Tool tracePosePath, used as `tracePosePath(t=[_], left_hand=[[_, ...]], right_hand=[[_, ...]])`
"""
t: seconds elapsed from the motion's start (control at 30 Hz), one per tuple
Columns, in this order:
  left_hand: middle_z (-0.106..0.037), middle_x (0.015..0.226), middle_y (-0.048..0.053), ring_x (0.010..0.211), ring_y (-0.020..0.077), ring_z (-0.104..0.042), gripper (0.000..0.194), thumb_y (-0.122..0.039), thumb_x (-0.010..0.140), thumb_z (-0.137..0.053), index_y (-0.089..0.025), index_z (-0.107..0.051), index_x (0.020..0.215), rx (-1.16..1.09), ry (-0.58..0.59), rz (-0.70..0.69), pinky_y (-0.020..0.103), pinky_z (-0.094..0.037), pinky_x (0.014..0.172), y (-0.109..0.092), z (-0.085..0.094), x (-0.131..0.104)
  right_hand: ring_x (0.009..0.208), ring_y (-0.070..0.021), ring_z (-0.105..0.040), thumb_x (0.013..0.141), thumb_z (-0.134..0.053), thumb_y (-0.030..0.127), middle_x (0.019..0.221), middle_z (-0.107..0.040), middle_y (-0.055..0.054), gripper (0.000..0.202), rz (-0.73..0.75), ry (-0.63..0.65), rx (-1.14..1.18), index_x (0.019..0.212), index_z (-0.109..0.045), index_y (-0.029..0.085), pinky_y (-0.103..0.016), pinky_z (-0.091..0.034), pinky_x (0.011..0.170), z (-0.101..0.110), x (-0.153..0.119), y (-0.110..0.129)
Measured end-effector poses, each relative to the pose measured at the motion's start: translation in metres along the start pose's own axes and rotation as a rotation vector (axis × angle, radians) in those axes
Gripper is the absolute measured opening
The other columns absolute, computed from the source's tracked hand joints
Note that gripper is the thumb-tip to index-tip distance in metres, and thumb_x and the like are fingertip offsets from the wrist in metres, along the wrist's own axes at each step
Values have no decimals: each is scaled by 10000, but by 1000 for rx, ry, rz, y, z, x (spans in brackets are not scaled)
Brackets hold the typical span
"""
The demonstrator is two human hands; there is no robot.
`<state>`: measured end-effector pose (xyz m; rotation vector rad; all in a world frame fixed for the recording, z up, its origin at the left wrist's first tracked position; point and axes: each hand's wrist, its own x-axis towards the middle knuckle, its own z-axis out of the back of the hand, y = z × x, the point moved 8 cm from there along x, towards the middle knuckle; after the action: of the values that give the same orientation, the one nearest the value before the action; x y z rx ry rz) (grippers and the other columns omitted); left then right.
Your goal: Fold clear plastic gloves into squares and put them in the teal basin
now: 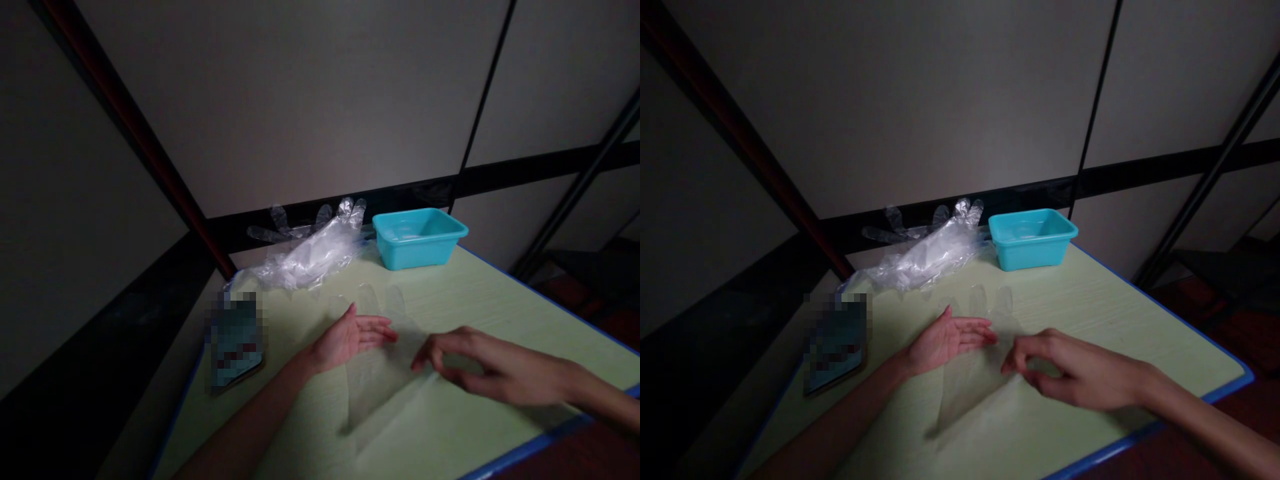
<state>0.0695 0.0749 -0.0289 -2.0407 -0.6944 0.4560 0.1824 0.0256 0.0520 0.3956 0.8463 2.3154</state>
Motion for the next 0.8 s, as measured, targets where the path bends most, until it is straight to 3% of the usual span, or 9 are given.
tracePosePath(t=[0.1,0.23,0.37,0.47,0.6,0.8], left_hand=[[-616,1025,145,997,236,-530,655,-580,829,-243,-65,-595,1029,-31,-33,11,358,-259,939,1,2,0],[-596,1061,173,1083,276,-476,816,-688,763,-183,-34,-583,1043,-109,-27,50,381,-203,976,0,0,-4],[-580,1058,227,1084,341,-462,947,-781,654,-240,23,-574,1027,-227,21,10,428,-171,979,-9,-7,-5],[-579,1073,206,1073,357,-467,801,-709,669,-394,-12,-581,1018,-264,50,-2,446,-160,970,-10,-8,-4],[-596,1080,133,1054,303,-506,410,-392,782,-503,-106,-556,1071,-183,-22,33,404,-155,961,-2,3,-3],[-603,1059,146,1025,291,-530,409,-355,824,-436,-115,-487,1151,-252,-67,39,398,-231,917,-4,6,-5]], right_hand=[[768,-154,-551,834,-419,277,767,-560,-31,134,-29,-41,383,758,-460,174,-274,-437,639,8,20,-28],[669,-138,-577,812,-471,315,694,-543,7,152,-126,-146,718,754,-404,191,-274,-451,599,11,45,-66],[547,-112,-570,780,-509,327,639,-562,20,162,-207,-291,911,791,-402,206,-238,-451,513,9,57,-94],[446,-65,-489,737,-564,308,554,-495,63,180,-240,-390,979,778,-420,208,-187,-422,447,8,58,-107],[477,-65,-492,735,-574,333,581,-503,60,203,-257,-363,1013,797,-429,205,-187,-430,457,5,56,-110],[538,-78,-521,710,-629,276,649,-558,40,333,-189,-166,957,957,-423,192,-190,-409,494,-4,54,-97]])
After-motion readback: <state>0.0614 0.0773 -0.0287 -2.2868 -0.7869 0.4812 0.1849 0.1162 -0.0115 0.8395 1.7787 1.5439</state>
